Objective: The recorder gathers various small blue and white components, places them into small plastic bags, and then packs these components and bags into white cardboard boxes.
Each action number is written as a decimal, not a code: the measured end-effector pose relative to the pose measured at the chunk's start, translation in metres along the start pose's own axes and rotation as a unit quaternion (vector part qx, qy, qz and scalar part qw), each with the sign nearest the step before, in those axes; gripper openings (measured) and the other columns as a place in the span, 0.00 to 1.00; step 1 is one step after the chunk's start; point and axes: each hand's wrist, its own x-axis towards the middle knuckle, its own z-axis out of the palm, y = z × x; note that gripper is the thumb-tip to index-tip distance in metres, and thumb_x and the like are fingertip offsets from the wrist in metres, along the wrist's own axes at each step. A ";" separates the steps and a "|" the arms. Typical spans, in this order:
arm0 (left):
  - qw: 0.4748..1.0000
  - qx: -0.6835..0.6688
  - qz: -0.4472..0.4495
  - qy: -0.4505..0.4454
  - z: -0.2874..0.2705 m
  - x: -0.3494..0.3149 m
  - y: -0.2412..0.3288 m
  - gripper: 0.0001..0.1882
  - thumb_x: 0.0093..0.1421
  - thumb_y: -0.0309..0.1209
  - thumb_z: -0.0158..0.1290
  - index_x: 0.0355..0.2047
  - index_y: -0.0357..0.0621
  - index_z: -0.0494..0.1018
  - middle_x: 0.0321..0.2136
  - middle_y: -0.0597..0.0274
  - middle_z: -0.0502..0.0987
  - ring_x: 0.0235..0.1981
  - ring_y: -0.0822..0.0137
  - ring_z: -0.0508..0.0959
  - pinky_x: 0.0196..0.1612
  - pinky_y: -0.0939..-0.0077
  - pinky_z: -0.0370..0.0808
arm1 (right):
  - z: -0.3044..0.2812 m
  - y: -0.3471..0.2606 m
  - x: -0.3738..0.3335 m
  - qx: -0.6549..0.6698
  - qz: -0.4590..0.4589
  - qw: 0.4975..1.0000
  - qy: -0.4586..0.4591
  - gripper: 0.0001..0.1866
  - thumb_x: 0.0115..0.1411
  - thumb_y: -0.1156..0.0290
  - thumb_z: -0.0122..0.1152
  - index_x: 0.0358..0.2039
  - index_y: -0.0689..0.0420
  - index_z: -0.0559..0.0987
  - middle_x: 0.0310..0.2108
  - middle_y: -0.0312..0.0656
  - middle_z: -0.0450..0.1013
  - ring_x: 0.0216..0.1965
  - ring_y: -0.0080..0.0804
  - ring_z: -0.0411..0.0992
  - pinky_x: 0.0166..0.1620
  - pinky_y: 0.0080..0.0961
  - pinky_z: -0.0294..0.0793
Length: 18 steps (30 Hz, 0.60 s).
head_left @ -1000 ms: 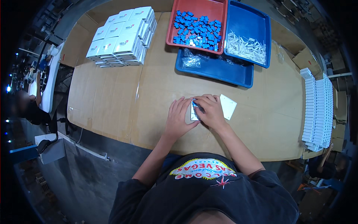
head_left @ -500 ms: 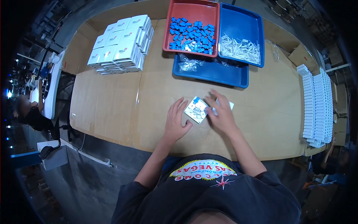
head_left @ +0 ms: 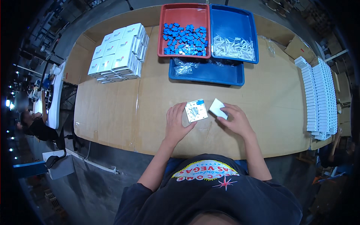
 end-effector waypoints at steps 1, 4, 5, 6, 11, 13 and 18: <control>1.000 -0.013 -0.004 0.006 0.000 0.000 0.000 0.47 0.48 0.42 0.73 0.66 0.43 0.66 0.61 0.50 0.72 0.64 0.46 0.69 0.68 0.49 0.61 | -0.003 -0.002 0.003 0.063 0.032 0.997 -0.010 0.17 0.61 0.64 0.70 0.46 0.61 0.85 0.50 0.53 0.79 0.54 0.53 0.75 0.59 0.40 0.74; 0.999 -0.032 -0.016 0.010 -0.001 0.000 0.002 0.45 0.48 0.41 0.73 0.65 0.42 0.67 0.60 0.49 0.73 0.64 0.46 0.69 0.68 0.49 0.61 | -0.007 0.001 0.010 0.109 0.056 0.992 0.007 0.12 0.67 0.67 0.63 0.42 0.63 0.85 0.42 0.52 0.82 0.46 0.52 0.78 0.52 0.39 0.77; 0.999 -0.034 -0.026 0.011 -0.002 0.000 0.002 0.45 0.48 0.41 0.73 0.65 0.42 0.67 0.59 0.49 0.73 0.63 0.46 0.69 0.68 0.49 0.62 | -0.008 0.002 0.015 0.092 0.044 0.994 0.033 0.12 0.69 0.69 0.60 0.40 0.64 0.85 0.39 0.52 0.82 0.43 0.53 0.78 0.49 0.39 0.78; 0.999 -0.035 -0.024 0.010 -0.002 0.000 0.002 0.45 0.48 0.41 0.73 0.65 0.42 0.67 0.59 0.49 0.73 0.63 0.46 0.69 0.68 0.49 0.62 | -0.007 0.001 0.018 0.076 0.070 0.993 0.052 0.12 0.70 0.70 0.57 0.38 0.64 0.85 0.39 0.51 0.82 0.43 0.53 0.78 0.48 0.42 0.76; 0.999 -0.039 -0.019 0.020 0.000 -0.001 0.002 0.46 0.47 0.41 0.74 0.65 0.42 0.67 0.59 0.48 0.73 0.63 0.46 0.70 0.68 0.50 0.63 | 0.001 0.023 0.027 0.001 0.091 0.991 0.093 0.15 0.69 0.66 0.60 0.48 0.63 0.83 0.49 0.50 0.79 0.51 0.51 0.76 0.55 0.41 0.75; 0.999 -0.041 -0.019 0.019 -0.001 -0.001 0.001 0.46 0.47 0.41 0.74 0.64 0.42 0.68 0.59 0.48 0.73 0.63 0.46 0.70 0.68 0.51 0.63 | 0.011 0.026 0.027 -0.013 0.099 0.988 0.118 0.18 0.68 0.64 0.62 0.53 0.62 0.81 0.54 0.51 0.77 0.55 0.51 0.74 0.58 0.41 0.74; 0.998 -0.047 -0.019 0.025 -0.003 -0.002 0.003 0.46 0.47 0.39 0.74 0.65 0.42 0.68 0.59 0.49 0.73 0.63 0.46 0.71 0.67 0.51 0.64 | 0.048 0.003 0.024 -0.085 0.087 0.987 0.107 0.36 0.59 0.55 0.73 0.64 0.59 0.74 0.66 0.60 0.64 0.68 0.60 0.62 0.69 0.48 0.63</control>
